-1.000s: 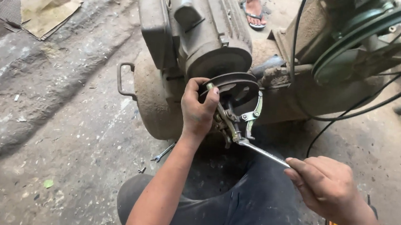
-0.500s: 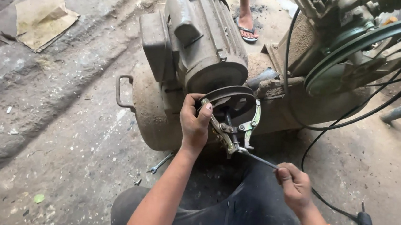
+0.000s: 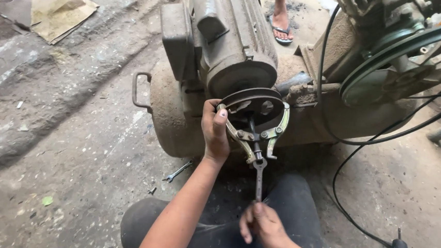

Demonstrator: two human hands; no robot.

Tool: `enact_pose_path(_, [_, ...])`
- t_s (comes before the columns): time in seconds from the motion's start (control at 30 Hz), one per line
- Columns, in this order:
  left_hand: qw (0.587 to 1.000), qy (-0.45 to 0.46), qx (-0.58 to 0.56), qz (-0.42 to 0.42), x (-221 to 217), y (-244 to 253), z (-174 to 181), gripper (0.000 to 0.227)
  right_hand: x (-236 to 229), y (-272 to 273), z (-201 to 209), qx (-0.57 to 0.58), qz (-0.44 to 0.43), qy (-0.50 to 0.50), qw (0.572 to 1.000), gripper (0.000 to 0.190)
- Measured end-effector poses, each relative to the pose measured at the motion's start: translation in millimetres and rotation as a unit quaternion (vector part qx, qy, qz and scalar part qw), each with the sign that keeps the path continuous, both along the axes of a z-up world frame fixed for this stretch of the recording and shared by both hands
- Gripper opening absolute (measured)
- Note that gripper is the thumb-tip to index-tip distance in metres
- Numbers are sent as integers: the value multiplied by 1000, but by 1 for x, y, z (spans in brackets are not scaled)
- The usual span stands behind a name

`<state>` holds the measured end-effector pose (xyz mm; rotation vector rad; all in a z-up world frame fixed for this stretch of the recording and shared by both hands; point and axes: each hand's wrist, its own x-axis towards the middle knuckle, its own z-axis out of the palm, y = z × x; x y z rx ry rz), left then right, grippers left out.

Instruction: The person is sitting on the floor using a wrench to tighten a bolt on a metal clamp attached to a motor. They repeatedly adjust the wrench and the clamp while working on the machinery.

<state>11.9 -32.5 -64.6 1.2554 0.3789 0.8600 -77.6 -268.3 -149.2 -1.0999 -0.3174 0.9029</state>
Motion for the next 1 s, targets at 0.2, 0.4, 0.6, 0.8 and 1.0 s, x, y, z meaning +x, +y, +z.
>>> enact_pose_path(0.2, [987,-87,-99,-94,-7,0,-1,34,-17,83,1,-16,91,140,986,50])
enact_pose_path(0.4, [955,-37,-147,-256,-16,29,6,30,-25,63,90,113,205,341,910,36])
enact_pose_path(0.6, [980,127,-43,-148,-14,26,18,47,-37,71,105,-113,-58,283,951,17])
enact_pose_path(0.8, [931,-61,-203,-299,-2,40,9,50,-22,78,147,-44,-75,419,904,29])
enact_pose_path(1.0, [915,-118,-271,-273,-3,28,-18,37,-23,73,132,-18,-43,431,901,39])
